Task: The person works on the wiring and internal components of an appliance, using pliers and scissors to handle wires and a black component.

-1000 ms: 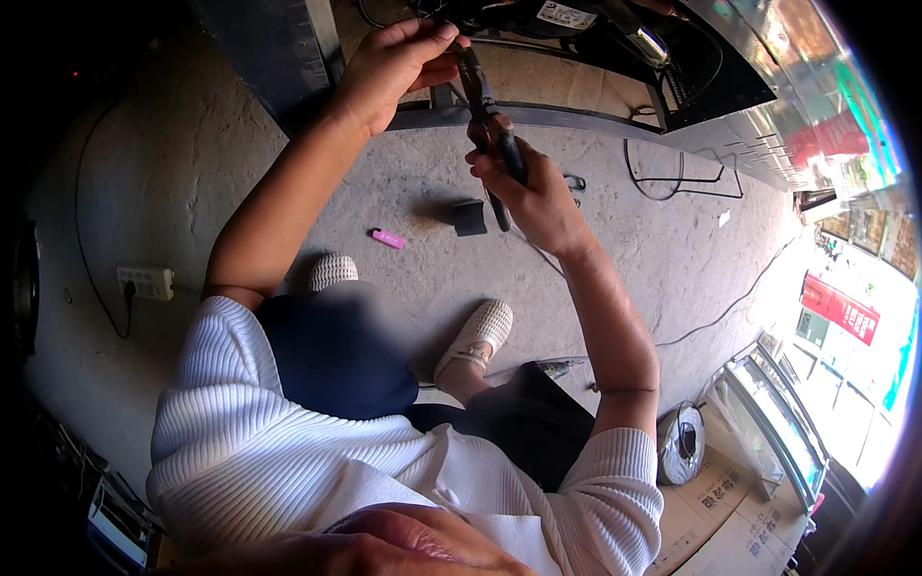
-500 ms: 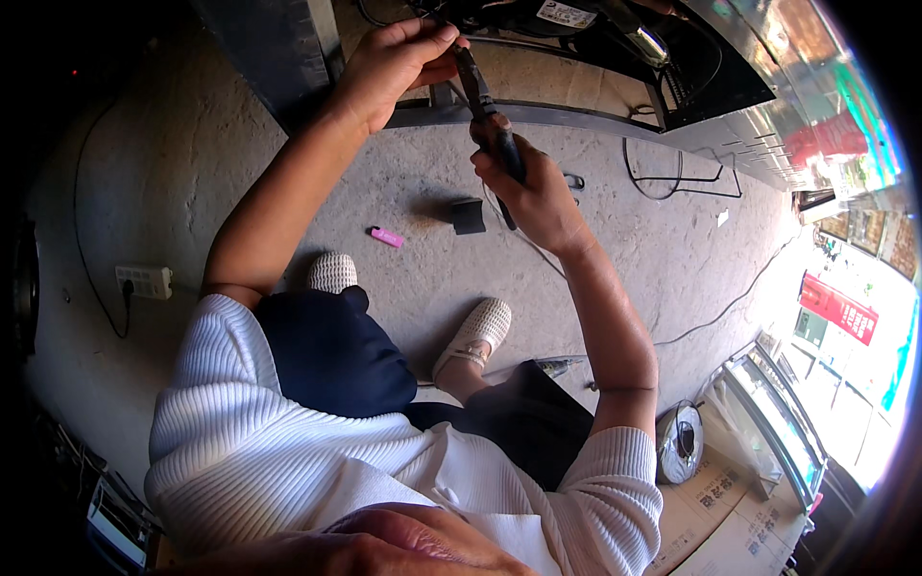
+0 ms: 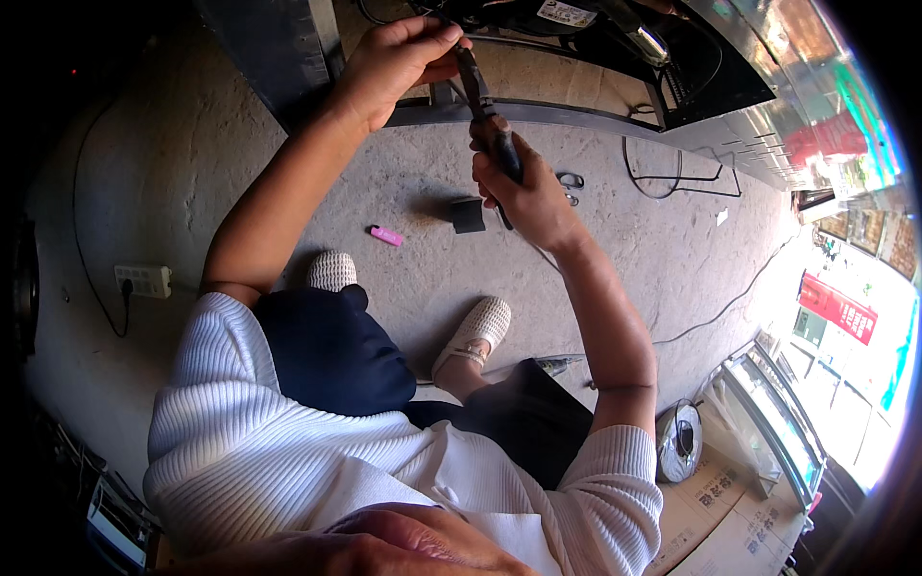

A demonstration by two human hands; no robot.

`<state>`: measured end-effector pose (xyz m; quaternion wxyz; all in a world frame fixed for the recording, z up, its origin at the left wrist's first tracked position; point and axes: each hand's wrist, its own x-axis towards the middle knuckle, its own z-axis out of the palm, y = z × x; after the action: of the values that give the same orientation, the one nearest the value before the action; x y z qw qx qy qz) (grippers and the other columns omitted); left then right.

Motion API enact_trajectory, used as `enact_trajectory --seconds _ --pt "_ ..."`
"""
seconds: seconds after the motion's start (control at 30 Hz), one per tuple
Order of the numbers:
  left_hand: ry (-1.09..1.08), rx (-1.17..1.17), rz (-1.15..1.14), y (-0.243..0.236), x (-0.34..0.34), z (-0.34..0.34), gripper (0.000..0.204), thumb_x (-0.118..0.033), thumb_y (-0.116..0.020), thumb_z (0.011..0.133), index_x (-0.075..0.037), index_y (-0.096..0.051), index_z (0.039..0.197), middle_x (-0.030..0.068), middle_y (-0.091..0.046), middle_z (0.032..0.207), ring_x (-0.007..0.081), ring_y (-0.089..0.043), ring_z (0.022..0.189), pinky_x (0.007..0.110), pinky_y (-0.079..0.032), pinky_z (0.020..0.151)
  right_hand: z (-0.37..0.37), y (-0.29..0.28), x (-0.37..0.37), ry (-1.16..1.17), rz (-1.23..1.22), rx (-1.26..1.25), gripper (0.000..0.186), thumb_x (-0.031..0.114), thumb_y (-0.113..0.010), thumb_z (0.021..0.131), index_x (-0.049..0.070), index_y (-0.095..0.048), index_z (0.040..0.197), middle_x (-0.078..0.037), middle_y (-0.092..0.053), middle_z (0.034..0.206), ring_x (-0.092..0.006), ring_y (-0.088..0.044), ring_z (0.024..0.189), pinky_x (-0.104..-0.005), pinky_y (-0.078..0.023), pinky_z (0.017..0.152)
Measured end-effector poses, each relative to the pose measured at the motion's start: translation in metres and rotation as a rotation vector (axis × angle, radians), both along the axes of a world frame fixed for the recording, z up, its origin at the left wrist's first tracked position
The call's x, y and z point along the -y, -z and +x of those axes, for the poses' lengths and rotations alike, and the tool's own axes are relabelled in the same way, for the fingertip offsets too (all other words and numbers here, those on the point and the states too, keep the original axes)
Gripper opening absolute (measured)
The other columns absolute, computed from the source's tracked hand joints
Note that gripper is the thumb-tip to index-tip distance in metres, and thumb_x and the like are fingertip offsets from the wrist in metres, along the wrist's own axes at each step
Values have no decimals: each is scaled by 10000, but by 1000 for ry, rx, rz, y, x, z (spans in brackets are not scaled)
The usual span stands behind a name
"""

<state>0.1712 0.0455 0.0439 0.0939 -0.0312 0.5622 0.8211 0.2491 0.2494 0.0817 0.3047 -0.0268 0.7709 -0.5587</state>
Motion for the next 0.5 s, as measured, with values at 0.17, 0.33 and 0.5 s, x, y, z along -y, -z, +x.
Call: enact_trajectory --seconds 0.17,0.33,0.5 --pt "-8 4 -16 -3 -1 1 210 -216 -628 980 -42 -681 1086 53 -712 1043 138 -700 949 269 -575 896 2 4 4 35 22 -29 260 242 -551 1009 16 -555 1138 12 -539 774 -72 -495 660 -251 -447 603" --pt "2 -6 -46 -4 -1 2 199 -208 -623 982 -48 -682 1085 58 -712 1041 129 -699 944 269 -578 895 3 8 5 52 39 -48 252 237 -546 1009 14 -559 1126 15 -527 753 -68 -491 648 -249 -441 588" --pt "12 -3 -16 1 -3 0 196 -210 -618 986 -48 -676 1081 57 -709 1039 142 -699 951 271 -573 896 1 9 0 -4 61 -52 336 259 -535 1026 -5 -502 1231 -3 -511 785 -82 -473 661 -250 -431 579"
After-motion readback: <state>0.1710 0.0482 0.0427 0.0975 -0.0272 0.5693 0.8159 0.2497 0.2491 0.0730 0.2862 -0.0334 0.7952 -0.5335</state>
